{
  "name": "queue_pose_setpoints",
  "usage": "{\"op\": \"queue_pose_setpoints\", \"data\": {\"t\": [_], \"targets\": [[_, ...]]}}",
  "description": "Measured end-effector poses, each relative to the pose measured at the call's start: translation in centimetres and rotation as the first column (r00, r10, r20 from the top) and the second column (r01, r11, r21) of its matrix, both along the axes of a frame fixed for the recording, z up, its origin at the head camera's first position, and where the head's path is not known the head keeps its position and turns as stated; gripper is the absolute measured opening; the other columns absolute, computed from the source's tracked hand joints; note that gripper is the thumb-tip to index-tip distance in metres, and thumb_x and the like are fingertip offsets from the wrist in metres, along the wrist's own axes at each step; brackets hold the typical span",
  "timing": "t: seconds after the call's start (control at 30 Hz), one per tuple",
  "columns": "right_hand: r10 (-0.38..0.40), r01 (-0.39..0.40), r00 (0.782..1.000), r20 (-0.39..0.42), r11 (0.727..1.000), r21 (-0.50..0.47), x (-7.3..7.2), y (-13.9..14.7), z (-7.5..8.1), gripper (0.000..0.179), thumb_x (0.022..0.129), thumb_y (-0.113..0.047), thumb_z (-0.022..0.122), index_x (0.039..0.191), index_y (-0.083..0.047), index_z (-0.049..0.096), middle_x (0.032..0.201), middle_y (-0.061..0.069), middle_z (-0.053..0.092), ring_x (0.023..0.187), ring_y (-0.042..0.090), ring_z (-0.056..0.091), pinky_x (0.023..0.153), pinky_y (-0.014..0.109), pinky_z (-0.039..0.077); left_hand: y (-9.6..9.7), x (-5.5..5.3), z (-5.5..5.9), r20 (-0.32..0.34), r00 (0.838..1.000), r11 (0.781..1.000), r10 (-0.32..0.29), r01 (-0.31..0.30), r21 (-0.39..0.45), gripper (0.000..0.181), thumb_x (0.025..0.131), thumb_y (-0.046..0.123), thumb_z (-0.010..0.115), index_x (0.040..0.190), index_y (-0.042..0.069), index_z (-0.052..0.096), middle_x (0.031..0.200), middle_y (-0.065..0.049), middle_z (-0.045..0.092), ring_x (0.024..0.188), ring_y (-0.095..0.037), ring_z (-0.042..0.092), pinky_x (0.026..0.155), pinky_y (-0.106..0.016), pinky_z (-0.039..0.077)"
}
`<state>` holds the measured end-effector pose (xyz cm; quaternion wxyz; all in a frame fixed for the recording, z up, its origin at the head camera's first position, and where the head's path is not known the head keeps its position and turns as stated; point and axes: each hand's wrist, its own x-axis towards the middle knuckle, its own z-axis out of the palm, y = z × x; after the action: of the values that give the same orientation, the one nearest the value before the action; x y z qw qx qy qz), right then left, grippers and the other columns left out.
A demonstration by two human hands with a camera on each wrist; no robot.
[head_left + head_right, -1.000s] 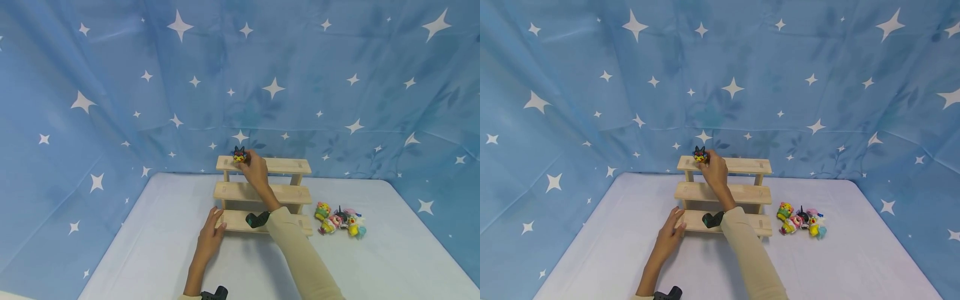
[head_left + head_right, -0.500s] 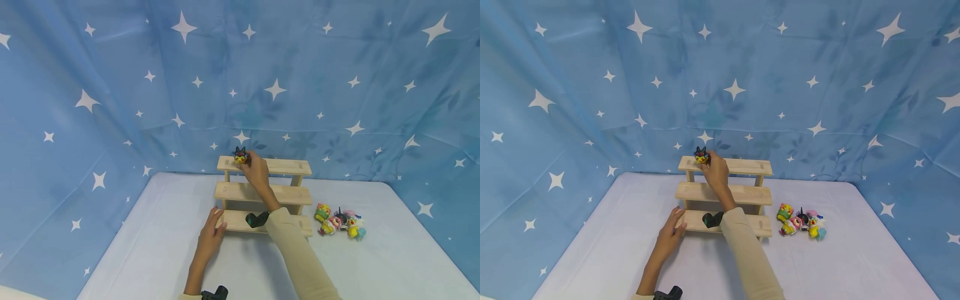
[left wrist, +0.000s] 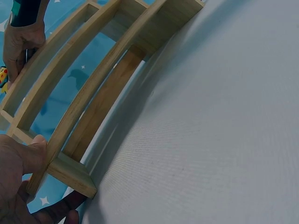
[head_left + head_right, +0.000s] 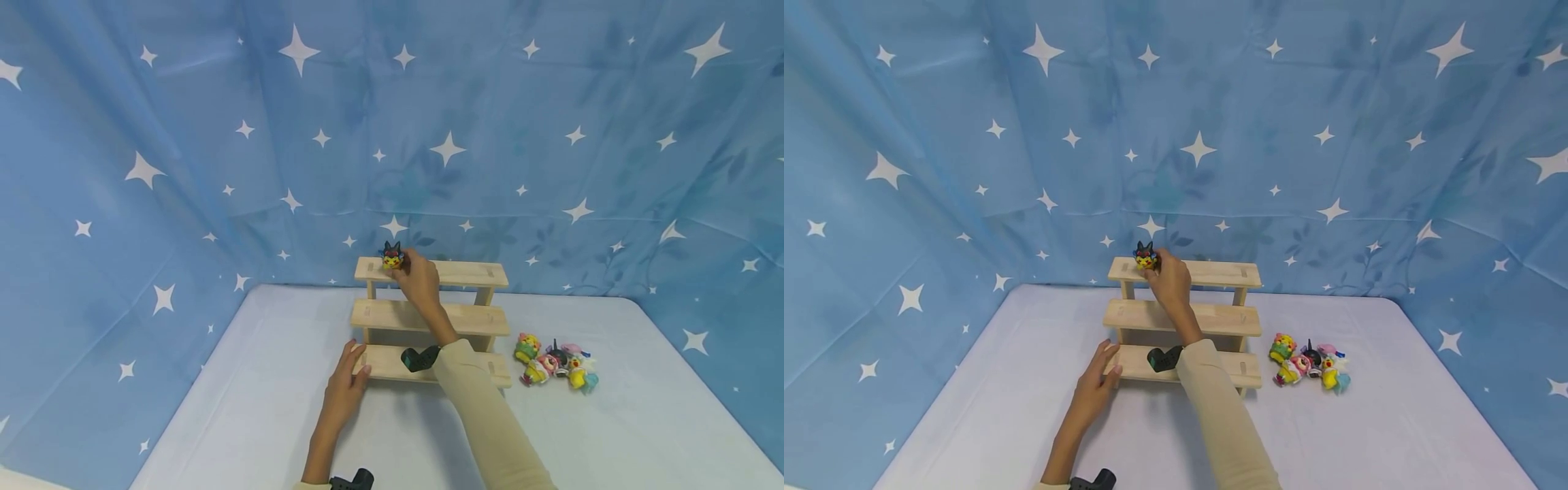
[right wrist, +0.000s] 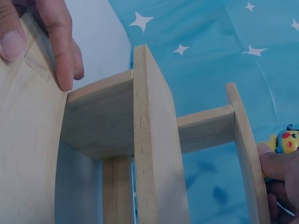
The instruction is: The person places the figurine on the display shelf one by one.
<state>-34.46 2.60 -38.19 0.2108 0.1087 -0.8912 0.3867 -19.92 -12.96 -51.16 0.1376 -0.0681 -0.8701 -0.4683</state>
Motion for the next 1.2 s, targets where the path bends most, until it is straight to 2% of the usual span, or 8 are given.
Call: {"op": "queue_pose_setpoints", "data": {"t": [0.17, 0.53, 1.2], "targets": [[-0.007, 0.007, 1.000, 0.005, 1.000, 0.018, -0.23, 0.00, 0.08, 0.049, 0.083, -0.027, 0.079, 0.123, -0.003, 0.064, 0.099, 0.013, 0.074, 0.082, 0.027, 0.068, 0.077, 0.043, 0.054, 0.12, 0.06, 0.15, 0.004, 1.000, 1.000, -0.001, 0.001, 0.007, 0.043, 0.100, 0.021, 0.056, 0.139, 0.004, 0.050, 0.154, -0.025, 0.034, 0.132, -0.048, 0.045, 0.096, -0.059, 0.048], [-0.015, 0.016, 1.000, -0.009, 0.999, 0.039, -0.23, -0.02, -0.08, 0.051, 0.082, -0.029, 0.080, 0.124, -0.003, 0.064, 0.096, 0.012, 0.075, 0.078, 0.027, 0.067, 0.073, 0.044, 0.053, 0.25, 0.07, 0.11, 0.013, 1.000, 1.000, 0.010, -0.010, 0.005, 0.042, 0.100, 0.022, 0.055, 0.139, 0.005, 0.050, 0.154, -0.024, 0.035, 0.137, -0.049, 0.037, 0.104, -0.066, 0.037], [-0.005, 0.006, 1.000, -0.025, 0.999, 0.040, -0.15, 0.39, 0.05, 0.047, 0.081, -0.025, 0.081, 0.120, -0.005, 0.066, 0.102, 0.013, 0.075, 0.088, 0.031, 0.070, 0.078, 0.047, 0.055, 0.35, -0.05, -0.04, 0.045, 0.999, 1.000, 0.015, -0.016, 0.011, 0.044, 0.100, 0.022, 0.055, 0.141, 0.007, 0.049, 0.156, -0.021, 0.032, 0.141, -0.046, 0.034, 0.107, -0.065, 0.034]]}}
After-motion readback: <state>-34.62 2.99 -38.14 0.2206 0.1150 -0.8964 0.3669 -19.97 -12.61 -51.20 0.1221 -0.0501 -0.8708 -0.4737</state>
